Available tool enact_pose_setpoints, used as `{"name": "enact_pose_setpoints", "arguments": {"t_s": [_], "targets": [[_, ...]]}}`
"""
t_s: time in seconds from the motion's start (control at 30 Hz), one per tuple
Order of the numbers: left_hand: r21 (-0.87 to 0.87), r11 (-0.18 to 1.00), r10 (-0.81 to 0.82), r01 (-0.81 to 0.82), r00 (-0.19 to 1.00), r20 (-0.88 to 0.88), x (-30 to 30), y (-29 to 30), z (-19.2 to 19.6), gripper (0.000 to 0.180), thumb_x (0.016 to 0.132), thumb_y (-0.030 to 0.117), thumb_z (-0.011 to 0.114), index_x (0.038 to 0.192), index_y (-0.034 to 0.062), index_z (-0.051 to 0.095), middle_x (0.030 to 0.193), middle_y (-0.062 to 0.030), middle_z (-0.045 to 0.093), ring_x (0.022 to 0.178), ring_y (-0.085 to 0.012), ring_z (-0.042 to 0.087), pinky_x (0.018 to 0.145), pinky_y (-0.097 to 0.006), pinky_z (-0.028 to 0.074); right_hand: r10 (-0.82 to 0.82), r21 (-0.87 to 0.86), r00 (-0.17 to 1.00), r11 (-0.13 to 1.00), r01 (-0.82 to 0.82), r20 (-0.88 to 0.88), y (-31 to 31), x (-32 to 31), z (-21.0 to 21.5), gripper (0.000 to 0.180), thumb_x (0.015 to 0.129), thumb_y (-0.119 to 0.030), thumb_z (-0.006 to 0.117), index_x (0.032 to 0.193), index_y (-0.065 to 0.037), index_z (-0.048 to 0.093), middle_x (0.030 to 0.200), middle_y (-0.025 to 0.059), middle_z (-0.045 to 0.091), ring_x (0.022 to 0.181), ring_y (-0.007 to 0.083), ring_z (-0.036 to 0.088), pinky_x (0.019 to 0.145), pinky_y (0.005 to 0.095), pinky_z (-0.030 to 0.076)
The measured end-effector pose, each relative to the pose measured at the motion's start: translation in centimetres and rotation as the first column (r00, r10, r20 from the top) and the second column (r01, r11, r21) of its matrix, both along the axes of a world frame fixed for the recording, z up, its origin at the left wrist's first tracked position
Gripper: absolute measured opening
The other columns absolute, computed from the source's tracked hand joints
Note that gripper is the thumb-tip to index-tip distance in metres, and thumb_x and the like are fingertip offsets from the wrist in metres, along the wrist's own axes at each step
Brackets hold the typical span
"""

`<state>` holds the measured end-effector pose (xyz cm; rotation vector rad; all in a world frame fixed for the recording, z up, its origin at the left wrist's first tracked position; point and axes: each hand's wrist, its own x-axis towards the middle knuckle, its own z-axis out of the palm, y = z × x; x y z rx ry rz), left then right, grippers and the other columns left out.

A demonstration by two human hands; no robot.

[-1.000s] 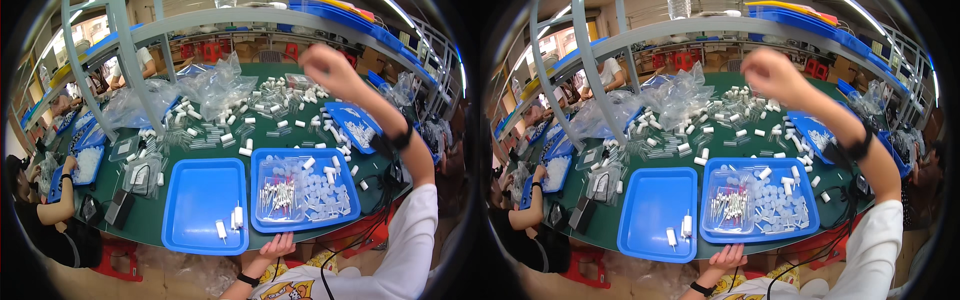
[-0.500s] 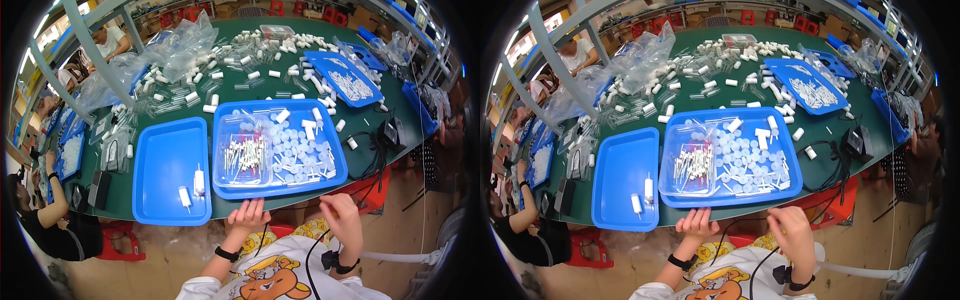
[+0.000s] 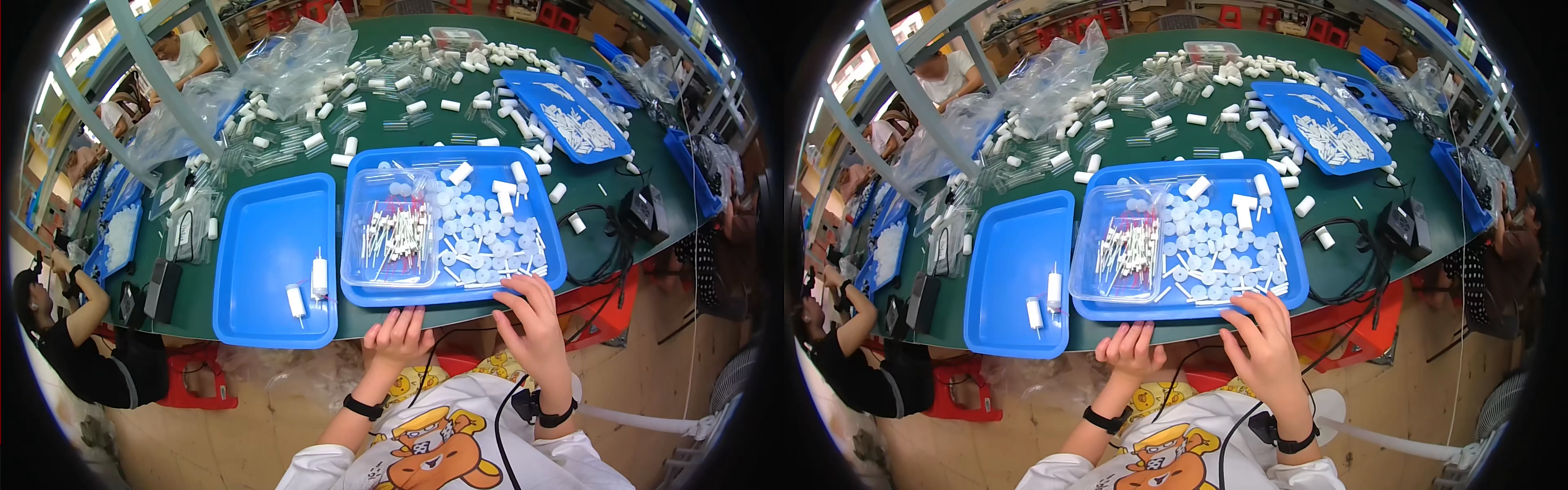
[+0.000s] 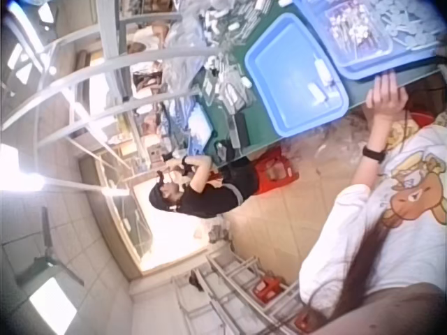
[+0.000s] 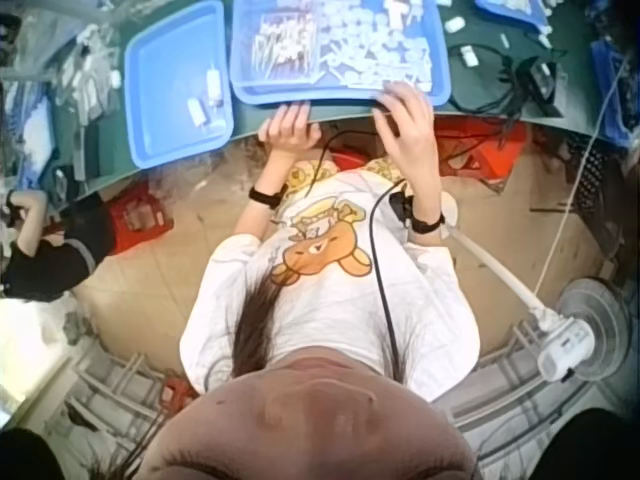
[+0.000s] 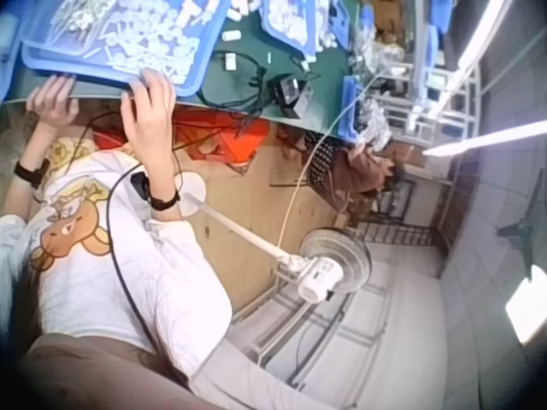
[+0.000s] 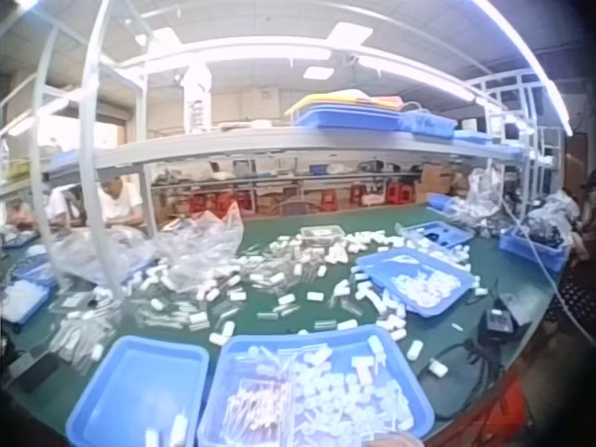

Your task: Assembling small plastic housings with wire components at a factory workstation.

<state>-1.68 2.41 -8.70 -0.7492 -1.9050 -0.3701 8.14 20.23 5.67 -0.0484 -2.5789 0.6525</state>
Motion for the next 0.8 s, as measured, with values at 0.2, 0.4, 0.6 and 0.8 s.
{"name": "enact_pose_setpoints", "arguments": {"t_s": [0.2, 0.4, 0.6, 0.8], "targets": [[0.009, 1.0, 0.023, -0.023, 1.0, 0.016, 0.1, 0.0, -0.1, 0.035, 0.086, 0.04, 0.038, 0.104, 0.0209, 0.062, 0.103, 0.0072, 0.058, 0.1, -0.0103, 0.045, 0.093, -0.034, 0.023, -0.01, 0.042, 0.992, 0.999, 0.005, 0.124, -0.4, -1.3, 0.0, 0.04, 0.078, -0.017, 0.064, 0.113, -0.004, 0.052, 0.125, 0.0154, 0.043, 0.122, 0.0354, 0.034, 0.101, 0.0499, 0.026], [0.016, 1.0, 0.025, -0.025, 1.0, 0.004, 0.0, 0.2, -0.2, 0.034, 0.086, 0.04, 0.038, 0.102, 0.0208, 0.062, 0.1, 0.0074, 0.057, 0.099, -0.0108, 0.044, 0.092, -0.034, 0.023, 0.008, 0.151, 0.985, 0.988, -0.034, 0.17, -0.1, -1.4, -1.0, 0.043, 0.077, -0.02, 0.064, 0.115, -0.004, 0.051, 0.127, 0.015, 0.043, 0.124, 0.0344, 0.034, 0.1, 0.0486, 0.025], [0.025, 0.999, 0.023, -0.023, 1.0, -0.015, -0.2, 0.2, -0.4, 0.034, 0.086, 0.039, 0.038, 0.102, 0.021, 0.061, 0.101, 0.008, 0.057, 0.099, -0.0105, 0.044, 0.091, -0.034, 0.024, -0.004, 0.148, 0.989, 0.989, -0.018, 0.146, -0.2, -1.5, -1.2, 0.043, 0.077, -0.021, 0.064, 0.115, -0.005, 0.051, 0.127, 0.0137, 0.044, 0.122, 0.0321, 0.036, 0.1, 0.0477, 0.025], [0.032, 0.999, 0.031, -0.03, 0.999, -0.024, -0.3, 0.3, -0.4, 0.034, 0.086, 0.039, 0.037, 0.101, 0.0213, 0.061, 0.101, 0.0087, 0.057, 0.098, -0.0102, 0.044, 0.091, -0.033, 0.023, -0.007, 0.127, 0.991, 0.992, -0.011, 0.136, -0.3, -1.5, -1.2, 0.043, 0.076, -0.019, 0.064, 0.114, -0.005, 0.051, 0.125, 0.0132, 0.046, 0.12, 0.0309, 0.039, 0.1, 0.0467, 0.025]]}}
